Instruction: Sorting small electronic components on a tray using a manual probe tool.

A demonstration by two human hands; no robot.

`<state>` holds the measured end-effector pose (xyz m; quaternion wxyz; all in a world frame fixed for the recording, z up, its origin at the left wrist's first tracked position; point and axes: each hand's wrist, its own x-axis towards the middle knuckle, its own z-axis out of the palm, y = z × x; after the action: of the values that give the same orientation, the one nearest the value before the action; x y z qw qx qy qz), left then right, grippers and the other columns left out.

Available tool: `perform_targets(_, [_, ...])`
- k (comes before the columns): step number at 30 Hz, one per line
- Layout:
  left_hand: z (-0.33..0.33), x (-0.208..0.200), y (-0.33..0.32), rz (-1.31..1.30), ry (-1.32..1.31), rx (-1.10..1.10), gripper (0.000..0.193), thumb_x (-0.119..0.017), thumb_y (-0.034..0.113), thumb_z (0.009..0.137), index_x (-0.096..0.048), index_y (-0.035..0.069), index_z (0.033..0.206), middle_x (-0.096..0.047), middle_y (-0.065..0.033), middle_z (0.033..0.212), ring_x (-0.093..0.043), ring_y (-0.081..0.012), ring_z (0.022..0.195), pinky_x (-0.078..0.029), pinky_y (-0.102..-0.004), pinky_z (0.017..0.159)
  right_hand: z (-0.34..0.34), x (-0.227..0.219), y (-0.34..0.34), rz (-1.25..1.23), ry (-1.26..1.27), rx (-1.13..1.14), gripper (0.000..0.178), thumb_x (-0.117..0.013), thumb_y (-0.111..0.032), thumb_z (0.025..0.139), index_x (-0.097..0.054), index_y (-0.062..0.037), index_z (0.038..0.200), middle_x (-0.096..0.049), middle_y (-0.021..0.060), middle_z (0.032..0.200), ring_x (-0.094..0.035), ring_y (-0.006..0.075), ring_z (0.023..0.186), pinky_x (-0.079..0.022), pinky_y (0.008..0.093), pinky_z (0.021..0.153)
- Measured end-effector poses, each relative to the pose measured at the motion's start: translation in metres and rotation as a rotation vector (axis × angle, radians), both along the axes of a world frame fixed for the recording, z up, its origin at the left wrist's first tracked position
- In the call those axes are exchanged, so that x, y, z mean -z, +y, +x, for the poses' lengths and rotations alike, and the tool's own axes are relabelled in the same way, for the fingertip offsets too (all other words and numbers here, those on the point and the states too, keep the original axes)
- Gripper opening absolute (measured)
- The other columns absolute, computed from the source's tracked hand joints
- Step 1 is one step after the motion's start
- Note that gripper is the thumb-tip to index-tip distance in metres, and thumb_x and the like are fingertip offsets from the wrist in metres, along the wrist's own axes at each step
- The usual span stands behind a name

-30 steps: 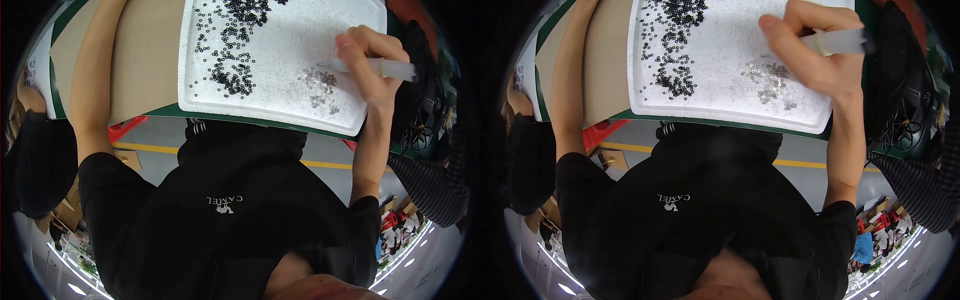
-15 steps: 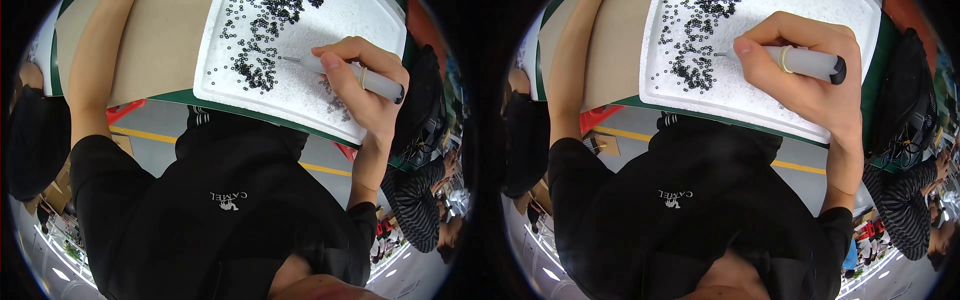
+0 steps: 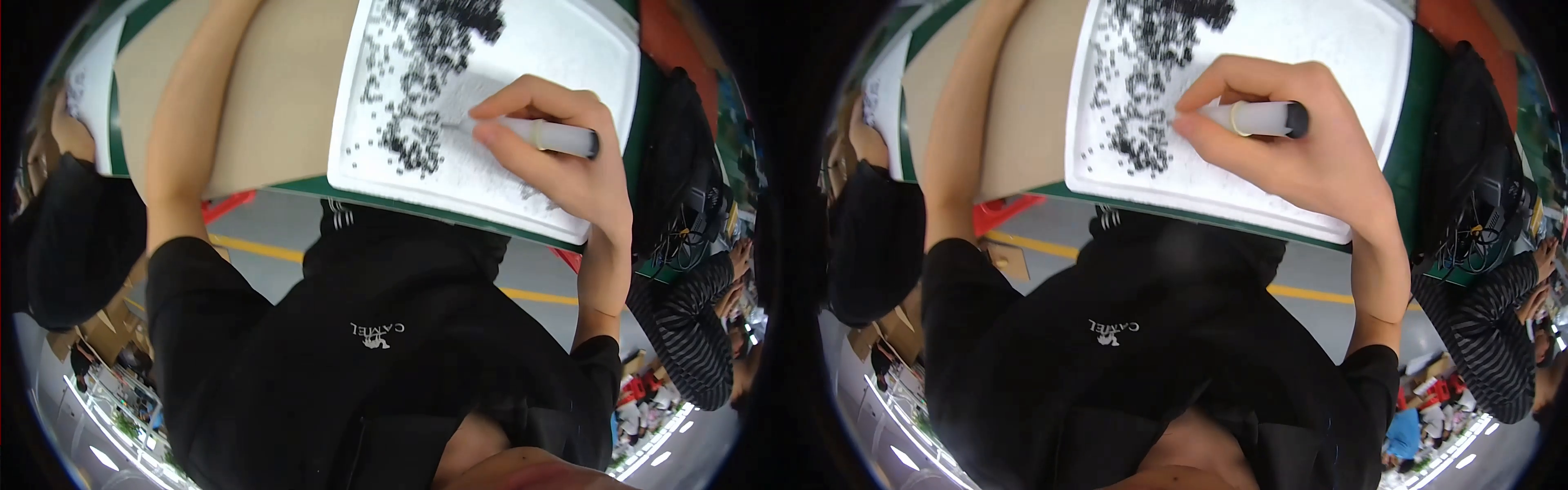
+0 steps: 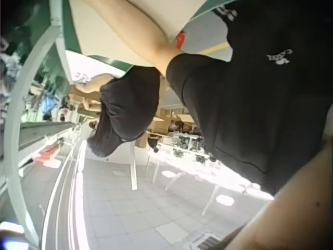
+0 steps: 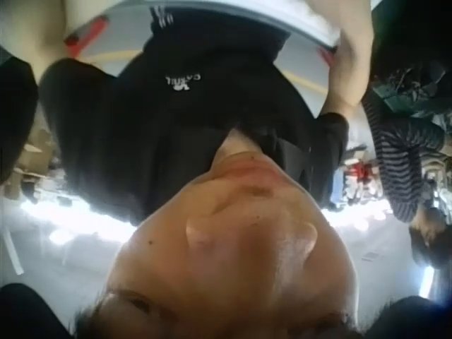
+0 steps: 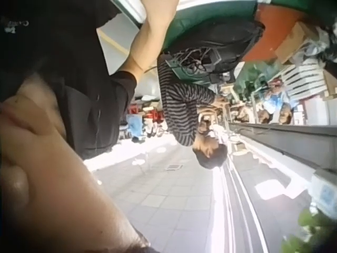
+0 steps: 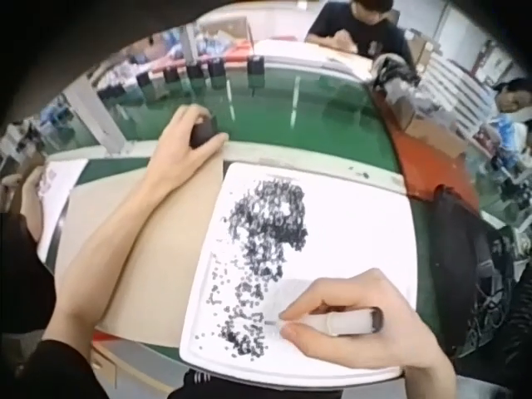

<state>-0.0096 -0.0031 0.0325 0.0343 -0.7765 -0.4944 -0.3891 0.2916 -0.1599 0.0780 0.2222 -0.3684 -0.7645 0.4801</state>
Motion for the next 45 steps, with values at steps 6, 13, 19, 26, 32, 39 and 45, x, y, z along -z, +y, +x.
perform_targets(6, [0.005, 0.010, 0.012, -0.015, -0.467, -0.091, 0.039, -0.075, 0.035, 0.093, -0.063, -0.002, 0.098, -0.068, -0.0118, 0.092, -0.069, -0.0284, 0.073, -0.057, -0.0368, 0.070, 0.035, -0.002, 0.014, -0.229, 0.410, 0.124, 0.024, -0.071, -0.008, 0.091, -0.072, 0.0023, 0.112, -0.073, 0.0049, 0.089, -0.058, 0.0050, 0.068, -0.042, 0.0199, 0.058])
perform_targets(13, [0.151, -0.075, -0.052, -0.552, -1.453, 0.408, 0.031, -0.062, 0.030, 0.103, -0.052, 0.004, 0.089, -0.065, -0.0119, 0.086, -0.070, -0.0230, 0.074, -0.063, -0.0385, 0.069, 0.040, -0.003, -0.004, 0.445, 0.354, 0.538, 0.028, -0.066, -0.007, 0.096, -0.068, 0.0061, 0.121, -0.073, 0.0090, 0.084, -0.060, 0.0065, 0.064, -0.043, 0.0218, 0.054])
perform_targets(19, [0.201, -0.095, -0.074, -0.652, -1.405, 0.463, 0.031, -0.059, 0.032, 0.104, -0.052, 0.004, 0.093, -0.065, -0.0131, 0.089, -0.072, -0.0294, 0.079, -0.062, -0.0401, 0.071, 0.049, -0.005, 0.003, 0.678, 0.287, 0.686, 0.029, -0.065, -0.008, 0.097, -0.067, 0.0075, 0.122, -0.071, 0.0101, 0.075, -0.060, 0.0089, 0.055, -0.042, 0.0227, 0.049])
perform_targets(26, [0.220, -0.100, -0.081, -0.640, -1.308, 0.499, 0.028, -0.058, 0.030, 0.104, -0.053, 0.003, 0.099, -0.066, -0.0139, 0.090, -0.072, -0.0333, 0.081, -0.061, -0.0410, 0.073, 0.053, -0.001, 0.004, 0.754, 0.296, 0.724, 0.028, -0.068, -0.007, 0.095, -0.068, 0.0075, 0.119, -0.067, 0.0109, 0.067, -0.059, 0.0108, 0.049, -0.041, 0.0250, 0.044])
perform_targets(32, [0.217, -0.081, -0.077, -0.456, -1.153, 0.414, 0.033, -0.067, 0.025, 0.101, -0.052, 0.006, 0.078, -0.057, -0.0005, 0.074, -0.050, -0.0067, 0.066, -0.043, -0.0246, 0.059, 0.049, -0.001, 0.005, 0.894, 0.213, 0.746, 0.028, -0.070, -0.007, 0.093, -0.069, 0.0077, 0.117, -0.067, 0.0116, 0.067, -0.059, 0.0111, 0.049, -0.041, 0.0260, 0.044])
perform_targets(39, [0.234, -0.080, -0.065, -0.366, -1.085, 0.444, 0.031, -0.067, 0.021, 0.100, -0.052, 0.007, 0.077, -0.056, -0.0001, 0.073, -0.050, -0.0090, 0.065, -0.043, -0.0260, 0.058, 0.051, -0.011, 0.006, 0.406, 0.556, 0.780, 0.025, -0.068, -0.008, 0.094, -0.069, 0.0082, 0.113, -0.068, 0.0142, 0.068, -0.060, 0.0191, 0.049, -0.045, 0.0310, 0.047])
perform_targets(45, [0.231, -0.080, 0.021, -0.810, -0.712, 0.386, 0.031, -0.065, 0.033, 0.101, -0.058, 0.006, 0.088, -0.061, -0.0052, 0.080, -0.066, -0.0167, 0.068, -0.059, -0.0312, 0.062, 0.068, 0.002, 0.028, 0.400, 0.355, 0.782, 0.029, -0.063, -0.021, 0.098, -0.073, 0.0039, 0.107, -0.068, 0.0221, 0.069, -0.066, 0.0361, 0.058, -0.051, 0.0414, 0.058])
